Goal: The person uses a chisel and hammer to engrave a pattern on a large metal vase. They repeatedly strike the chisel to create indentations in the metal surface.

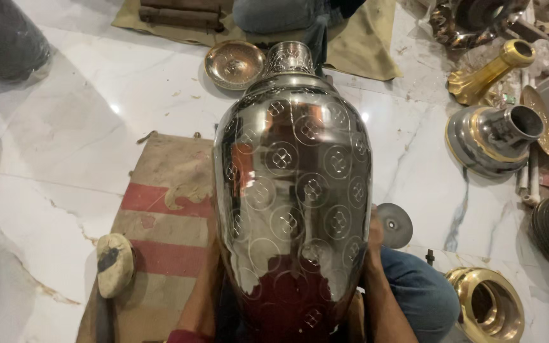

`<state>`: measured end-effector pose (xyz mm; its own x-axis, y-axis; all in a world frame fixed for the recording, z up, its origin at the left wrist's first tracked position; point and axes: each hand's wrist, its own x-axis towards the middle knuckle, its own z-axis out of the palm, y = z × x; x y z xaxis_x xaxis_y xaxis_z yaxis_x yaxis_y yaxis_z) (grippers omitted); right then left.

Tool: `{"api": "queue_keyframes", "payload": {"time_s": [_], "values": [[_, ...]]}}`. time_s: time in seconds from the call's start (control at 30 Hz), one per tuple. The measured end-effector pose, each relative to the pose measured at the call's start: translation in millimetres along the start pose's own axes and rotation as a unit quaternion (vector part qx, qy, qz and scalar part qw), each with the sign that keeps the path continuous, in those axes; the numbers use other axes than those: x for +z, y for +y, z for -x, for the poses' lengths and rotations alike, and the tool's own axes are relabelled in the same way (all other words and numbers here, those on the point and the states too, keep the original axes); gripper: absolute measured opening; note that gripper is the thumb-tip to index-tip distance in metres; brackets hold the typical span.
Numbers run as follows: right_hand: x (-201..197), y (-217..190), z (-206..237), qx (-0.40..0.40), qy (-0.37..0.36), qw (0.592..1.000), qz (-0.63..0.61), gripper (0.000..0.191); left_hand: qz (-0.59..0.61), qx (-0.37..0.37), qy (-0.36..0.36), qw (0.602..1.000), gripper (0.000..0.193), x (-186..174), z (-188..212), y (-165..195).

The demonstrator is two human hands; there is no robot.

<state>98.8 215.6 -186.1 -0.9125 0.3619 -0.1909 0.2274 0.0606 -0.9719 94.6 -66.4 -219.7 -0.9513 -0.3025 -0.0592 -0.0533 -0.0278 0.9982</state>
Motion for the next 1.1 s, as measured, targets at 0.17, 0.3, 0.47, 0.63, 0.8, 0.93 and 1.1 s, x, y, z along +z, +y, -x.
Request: {"api": "queue_keyframes", "payload": {"time_s": [0.17, 0.3, 0.47, 0.63, 0.8, 0.93, 1.1], "values": [[-8, 24, -2, -0.007, -0.036, 0.997, -0.073, 0.029, 0.008, -0.015, 0.002, 1.000, 0.044, -11, -8, -3], [-8, 21, -4, -0.068, -0.032, 0.997, -0.028, 0.038, -0.135, 0.134, 0.037, 0.981, 0.044, -17, -8, -3], [-27, -8, 7, -0.142, 0.058, 0.964, 0.218, 0.045, 0.158, -0.119, 0.125, 0.972, 0.040, -22, 2, -7], [-126, -35, 36, -0.176, 0.079, 0.845, 0.499, 0.050, 0.034, -0.072, 0.105, 0.991, 0.026, -32, 32, -35], [-219, 29, 63, -0.011, 0.084, 0.928, 0.363, 0.042, -0.040, -0.192, 0.057, 0.979, 0.036, -41, 64, -51], [-190, 96, 134, 0.135, -0.026, 0.828, 0.544, 0.035, -0.059, -0.187, 0.102, 0.975, 0.049, -27, 99, -43], [-132, 123, 230, 0.142, 0.007, 0.976, -0.168, 0.055, -0.030, -0.071, 0.097, 0.992, 0.052, -10, 124, -35]]}}
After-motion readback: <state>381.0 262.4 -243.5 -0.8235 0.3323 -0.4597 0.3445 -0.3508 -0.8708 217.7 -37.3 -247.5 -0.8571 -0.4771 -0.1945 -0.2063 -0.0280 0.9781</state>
